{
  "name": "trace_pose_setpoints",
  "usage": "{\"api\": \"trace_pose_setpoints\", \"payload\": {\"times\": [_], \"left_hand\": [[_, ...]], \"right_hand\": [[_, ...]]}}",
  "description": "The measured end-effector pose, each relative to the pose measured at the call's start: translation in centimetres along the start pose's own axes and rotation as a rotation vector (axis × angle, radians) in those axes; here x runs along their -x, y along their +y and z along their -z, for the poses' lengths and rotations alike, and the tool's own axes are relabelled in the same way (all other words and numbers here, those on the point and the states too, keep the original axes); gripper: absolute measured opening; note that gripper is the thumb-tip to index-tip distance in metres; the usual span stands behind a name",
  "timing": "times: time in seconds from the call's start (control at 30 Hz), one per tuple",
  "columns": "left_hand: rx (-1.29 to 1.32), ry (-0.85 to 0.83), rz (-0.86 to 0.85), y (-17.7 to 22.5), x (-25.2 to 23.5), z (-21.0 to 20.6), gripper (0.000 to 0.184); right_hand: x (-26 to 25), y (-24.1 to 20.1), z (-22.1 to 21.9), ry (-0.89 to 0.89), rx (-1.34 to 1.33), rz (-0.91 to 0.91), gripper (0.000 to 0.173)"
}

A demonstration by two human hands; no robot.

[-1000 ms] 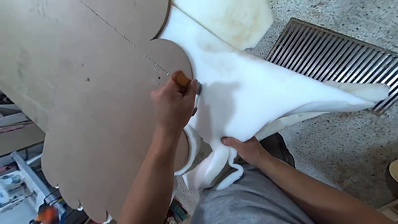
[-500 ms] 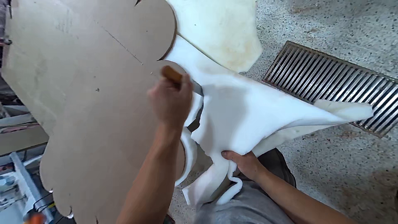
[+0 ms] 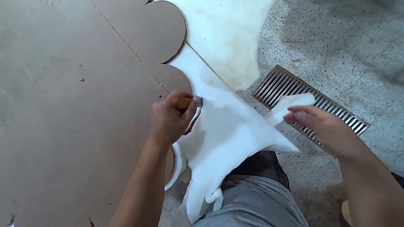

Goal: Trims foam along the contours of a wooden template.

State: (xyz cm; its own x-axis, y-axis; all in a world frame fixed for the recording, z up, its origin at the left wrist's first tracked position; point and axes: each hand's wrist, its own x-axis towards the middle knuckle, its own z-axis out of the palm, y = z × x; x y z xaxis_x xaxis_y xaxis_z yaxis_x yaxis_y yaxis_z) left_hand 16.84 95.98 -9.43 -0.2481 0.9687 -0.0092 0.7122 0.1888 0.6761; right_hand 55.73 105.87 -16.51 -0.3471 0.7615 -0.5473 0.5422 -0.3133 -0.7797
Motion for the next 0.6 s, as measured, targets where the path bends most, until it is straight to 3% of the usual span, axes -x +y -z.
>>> {"api": "trace_pose_setpoints", "payload": {"times": [0.07, 0.13, 0.23, 0.3, 0.37, 0.5, 0.6], "left_hand": [[-0.072, -0.008, -0.011, 0.2, 0.5, 0.1, 0.021], [-0.114, 0.008, -0.004, 0.5, 1.1, 0.0, 0.023], [-0.191, 0.015, 0.038, 1.7, 2.2, -0.3, 0.023], [-0.222, 0.049, 0.021, 1.9, 2.2, -0.8, 0.024], [-0.229, 0.078, 0.030, 2.2, 2.5, -1.0, 0.024], [-0.193, 0.141, 0.095, 2.6, 3.3, -1.1, 0.025], [-0.151, 0.214, 0.092, 2.1, 3.1, -2.0, 0.024]], "right_hand": [[-5.8, -2.3, -0.8, -0.090, 0.135, -0.043, 0.066], [-11.6, -3.4, -3.5, -0.330, 0.133, -0.070, 0.080], [-15.5, -4.0, -8.0, -0.601, -0.158, -0.101, 0.054], [-15.7, -4.1, -9.6, -0.633, -0.443, -0.185, 0.040], [-14.3, -3.8, -10.6, -0.601, -0.622, -0.278, 0.038], [-13.1, -5.2, -11.1, -0.616, -0.520, -0.318, 0.064], [-14.3, -6.0, -10.6, -0.641, -0.350, -0.321, 0.044]]}}
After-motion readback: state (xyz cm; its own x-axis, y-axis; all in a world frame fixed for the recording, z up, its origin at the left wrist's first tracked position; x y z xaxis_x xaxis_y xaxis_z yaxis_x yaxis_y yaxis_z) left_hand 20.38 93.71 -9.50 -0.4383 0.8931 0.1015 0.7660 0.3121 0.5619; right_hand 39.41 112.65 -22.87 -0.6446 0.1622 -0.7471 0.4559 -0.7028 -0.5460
